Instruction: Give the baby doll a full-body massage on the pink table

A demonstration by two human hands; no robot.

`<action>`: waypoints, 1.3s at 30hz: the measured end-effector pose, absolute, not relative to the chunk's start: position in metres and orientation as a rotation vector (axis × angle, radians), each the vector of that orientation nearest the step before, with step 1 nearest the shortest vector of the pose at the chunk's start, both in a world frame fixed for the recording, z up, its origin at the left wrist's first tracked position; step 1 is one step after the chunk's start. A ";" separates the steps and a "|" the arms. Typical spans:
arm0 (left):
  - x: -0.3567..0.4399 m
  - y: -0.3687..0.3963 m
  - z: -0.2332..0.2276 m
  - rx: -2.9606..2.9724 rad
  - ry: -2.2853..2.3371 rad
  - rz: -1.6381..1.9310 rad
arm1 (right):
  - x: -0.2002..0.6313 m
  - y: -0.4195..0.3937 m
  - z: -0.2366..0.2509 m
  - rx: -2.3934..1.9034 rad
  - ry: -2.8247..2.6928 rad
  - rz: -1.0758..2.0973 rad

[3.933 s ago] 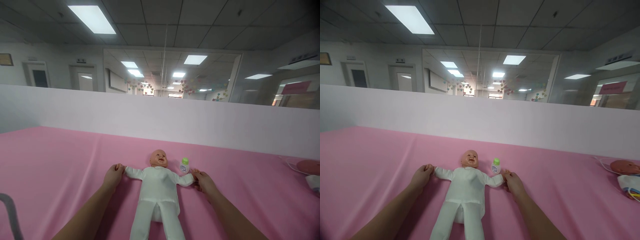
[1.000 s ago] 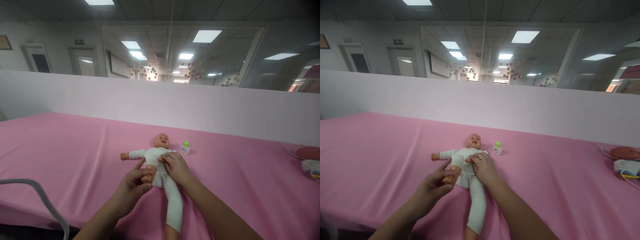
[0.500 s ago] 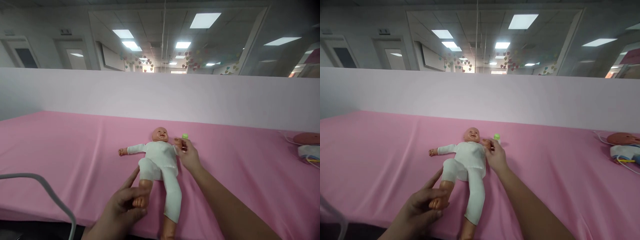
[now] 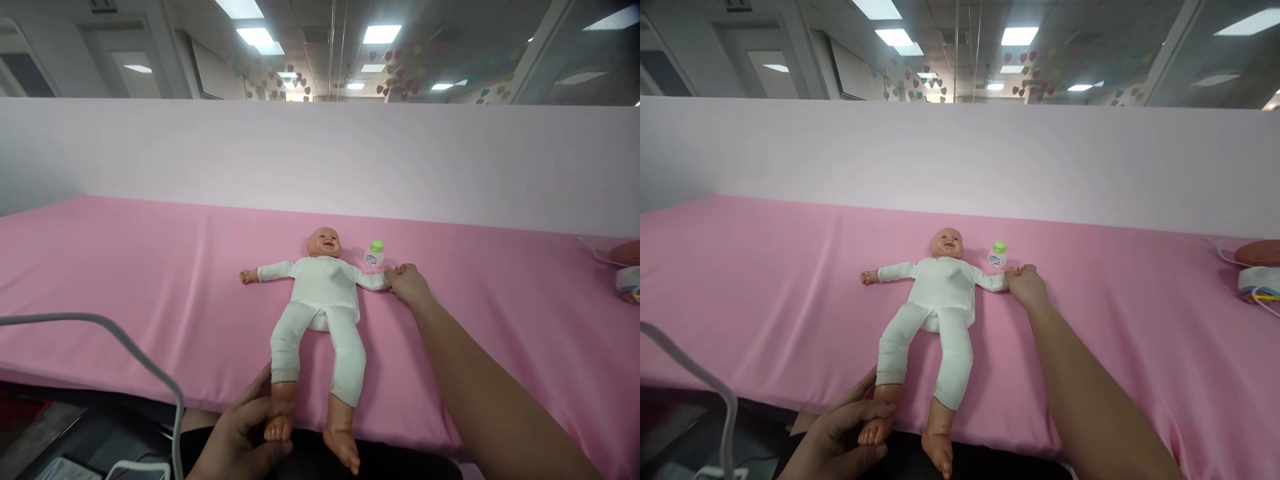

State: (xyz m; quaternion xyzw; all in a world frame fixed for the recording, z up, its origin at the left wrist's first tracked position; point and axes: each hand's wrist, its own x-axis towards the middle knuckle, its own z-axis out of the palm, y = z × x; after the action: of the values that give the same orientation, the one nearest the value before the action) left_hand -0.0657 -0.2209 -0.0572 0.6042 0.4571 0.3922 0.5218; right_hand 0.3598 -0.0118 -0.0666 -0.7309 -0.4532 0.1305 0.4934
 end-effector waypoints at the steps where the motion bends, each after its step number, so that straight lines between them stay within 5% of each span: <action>1: -0.066 -0.221 -0.056 1.458 1.093 0.939 | 0.359 -0.012 -0.066 -1.787 -1.085 0.337; 7: -0.069 -0.219 -0.044 1.611 1.127 0.942 | 0.319 -0.027 -0.037 -1.596 -1.069 0.318; 15: -0.044 -0.185 0.011 1.716 1.042 0.925 | 0.244 -0.052 -0.018 -1.390 -1.747 0.057; 25: -0.013 -0.129 0.023 1.816 0.921 1.059 | 0.238 -0.055 -0.019 -1.303 -2.022 0.035; 32: -0.024 -0.157 0.025 1.823 0.986 1.015 | 0.251 -0.053 -0.020 -1.355 -1.673 0.237; 39: -0.059 -0.206 -0.037 1.831 0.967 1.090 | 0.305 -0.036 -0.026 -1.573 -1.069 0.404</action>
State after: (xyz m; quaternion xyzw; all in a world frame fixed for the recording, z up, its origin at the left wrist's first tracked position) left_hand -0.0594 -0.2057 -0.0367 0.7204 0.3804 0.4291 0.3902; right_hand 0.3047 -0.0357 -0.0256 -0.6683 -0.4540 0.1718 0.5636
